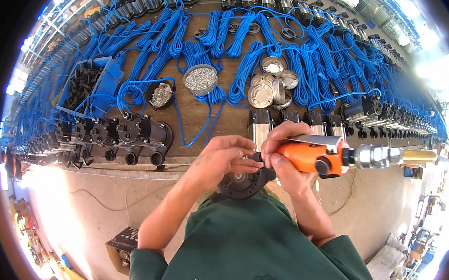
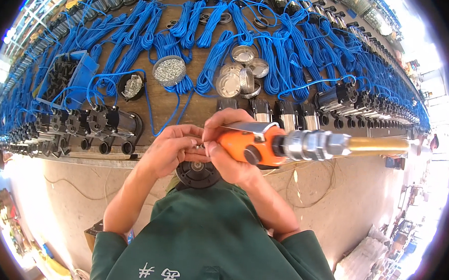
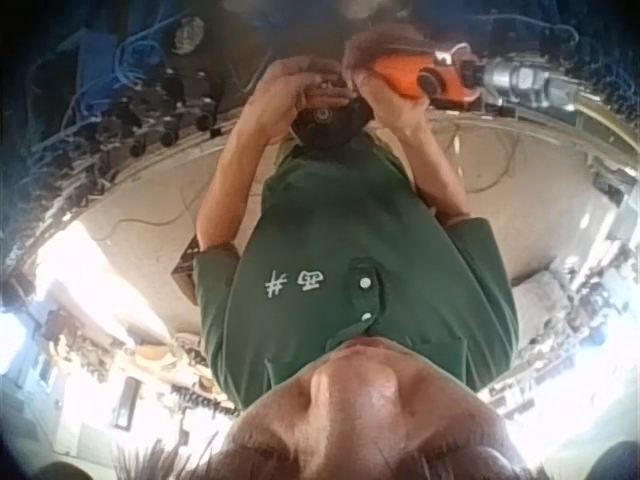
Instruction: The person assembles multiple industrial pumps by placing circular plates onto the pump housings, inserting screws by hand, and tightening them using a pneumatic screwdriver.
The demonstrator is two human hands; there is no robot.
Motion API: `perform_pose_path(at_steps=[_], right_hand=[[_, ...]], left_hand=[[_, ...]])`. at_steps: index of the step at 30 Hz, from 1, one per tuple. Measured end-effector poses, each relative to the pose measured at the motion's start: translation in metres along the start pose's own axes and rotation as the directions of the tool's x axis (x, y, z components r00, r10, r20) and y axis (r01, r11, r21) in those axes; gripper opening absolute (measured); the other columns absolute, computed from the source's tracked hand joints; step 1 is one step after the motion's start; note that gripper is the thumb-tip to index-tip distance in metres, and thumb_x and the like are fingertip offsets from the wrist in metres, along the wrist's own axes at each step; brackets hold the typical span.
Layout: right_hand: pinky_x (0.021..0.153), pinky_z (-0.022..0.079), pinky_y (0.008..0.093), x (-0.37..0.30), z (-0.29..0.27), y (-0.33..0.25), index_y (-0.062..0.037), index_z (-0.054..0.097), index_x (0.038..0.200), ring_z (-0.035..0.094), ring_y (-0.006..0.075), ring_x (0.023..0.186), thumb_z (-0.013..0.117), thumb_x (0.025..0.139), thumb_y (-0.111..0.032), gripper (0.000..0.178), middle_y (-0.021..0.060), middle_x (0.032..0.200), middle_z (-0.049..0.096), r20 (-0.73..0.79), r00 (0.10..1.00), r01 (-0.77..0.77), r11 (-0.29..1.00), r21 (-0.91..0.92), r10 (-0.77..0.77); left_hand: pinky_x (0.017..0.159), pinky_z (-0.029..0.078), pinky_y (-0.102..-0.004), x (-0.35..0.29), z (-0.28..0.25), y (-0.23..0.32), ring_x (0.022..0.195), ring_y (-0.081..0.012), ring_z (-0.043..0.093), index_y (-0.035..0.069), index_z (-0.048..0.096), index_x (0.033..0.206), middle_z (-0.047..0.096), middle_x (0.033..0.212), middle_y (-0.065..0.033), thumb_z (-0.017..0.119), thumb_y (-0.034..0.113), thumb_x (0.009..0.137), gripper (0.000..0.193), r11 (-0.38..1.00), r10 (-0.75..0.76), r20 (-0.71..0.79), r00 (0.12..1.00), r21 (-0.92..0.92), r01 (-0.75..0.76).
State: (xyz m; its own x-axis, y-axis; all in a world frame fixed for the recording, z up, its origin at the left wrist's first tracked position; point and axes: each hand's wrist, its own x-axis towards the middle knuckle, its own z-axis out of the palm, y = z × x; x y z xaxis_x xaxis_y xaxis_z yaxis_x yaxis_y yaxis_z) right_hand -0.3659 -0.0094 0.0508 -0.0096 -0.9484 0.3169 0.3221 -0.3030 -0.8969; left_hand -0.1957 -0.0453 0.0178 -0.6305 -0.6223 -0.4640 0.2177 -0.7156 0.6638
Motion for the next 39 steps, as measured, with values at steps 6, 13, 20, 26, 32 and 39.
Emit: perform_pose_path(at_steps=[6,13,20,26,32,39], right_hand=[[0.061,0.048,0.0254,-0.003,0.003,0.02,-0.0003,0.047,0.104,0.055,0.0124,0.069,0.05,0.074,0.01,0.032,0.0086,0.082,0.056,-0.063,0.998,-0.03,0.996,-0.082,0.025],[0.067,0.05,0.0249,-0.002,-0.002,0.025,-0.0018,0.051,0.103,0.059,0.0101,0.075,0.054,0.075,0.008,0.029,0.0051,0.085,0.059,-0.109,0.987,-0.129,0.985,-0.11,0.117],[0.063,0.049,0.0237,0.001,0.001,0.033,-0.0018,0.053,0.101,0.058,0.0097,0.072,0.055,0.073,0.007,0.029,0.0051,0.083,0.06,-0.128,0.985,-0.131,0.983,-0.127,0.115],[0.061,0.049,0.0242,0.001,0.004,0.037,-0.0019,0.053,0.1,0.058,0.0099,0.07,0.056,0.073,0.007,0.029,0.0052,0.082,0.06,-0.142,0.984,-0.132,0.977,-0.167,0.108],[0.061,0.049,0.0243,0.003,0.009,0.035,-0.0003,0.053,0.1,0.058,0.0102,0.068,0.056,0.074,0.008,0.027,0.0058,0.082,0.06,-0.109,0.985,-0.148,0.979,-0.138,0.133],[0.061,0.049,0.0231,0.003,0.009,0.032,0.0002,0.052,0.103,0.057,0.0096,0.069,0.055,0.076,0.007,0.028,0.0058,0.084,0.059,-0.09,0.987,-0.146,0.975,-0.166,0.132]], left_hand=[[0.061,0.059,-0.0359,0.033,-0.018,0.013,0.069,-0.0293,0.069,-0.009,0.053,0.107,0.064,0.092,-0.0209,0.042,0.0,0.082,0.029,0.966,-0.193,0.123,0.974,0.197,0.166],[0.055,0.057,-0.0331,0.043,-0.016,0.017,0.063,-0.0239,0.067,-0.01,0.056,0.096,0.065,0.087,-0.0213,0.045,-0.005,0.079,0.021,0.907,-0.264,0.157,0.952,0.377,0.19],[0.05,0.057,-0.0315,0.049,-0.013,0.022,0.064,-0.0242,0.068,-0.012,0.055,0.092,0.065,0.083,-0.0219,0.043,-0.009,0.079,0.018,0.867,-0.305,0.1,0.947,0.44,0.233],[0.05,0.057,-0.0319,0.057,-0.023,0.016,0.064,-0.0253,0.068,-0.012,0.054,0.094,0.065,0.081,-0.022,0.046,-0.009,0.078,0.018,0.888,-0.313,0.152,0.938,0.397,0.232],[0.054,0.056,-0.0285,0.043,-0.044,0.027,0.066,-0.0239,0.068,-0.013,0.055,0.104,0.066,0.089,-0.023,0.051,-0.003,0.078,0.028,0.963,-0.148,0.196,0.969,0.252,0.096],[0.041,0.036,-0.0177,0.008,-0.098,0.007,0.054,-0.0079,0.046,-0.007,0.036,0.136,0.065,0.102,-0.0241,0.052,-0.002,0.086,0.052,0.943,0.252,0.069,0.965,-0.24,-0.229]])
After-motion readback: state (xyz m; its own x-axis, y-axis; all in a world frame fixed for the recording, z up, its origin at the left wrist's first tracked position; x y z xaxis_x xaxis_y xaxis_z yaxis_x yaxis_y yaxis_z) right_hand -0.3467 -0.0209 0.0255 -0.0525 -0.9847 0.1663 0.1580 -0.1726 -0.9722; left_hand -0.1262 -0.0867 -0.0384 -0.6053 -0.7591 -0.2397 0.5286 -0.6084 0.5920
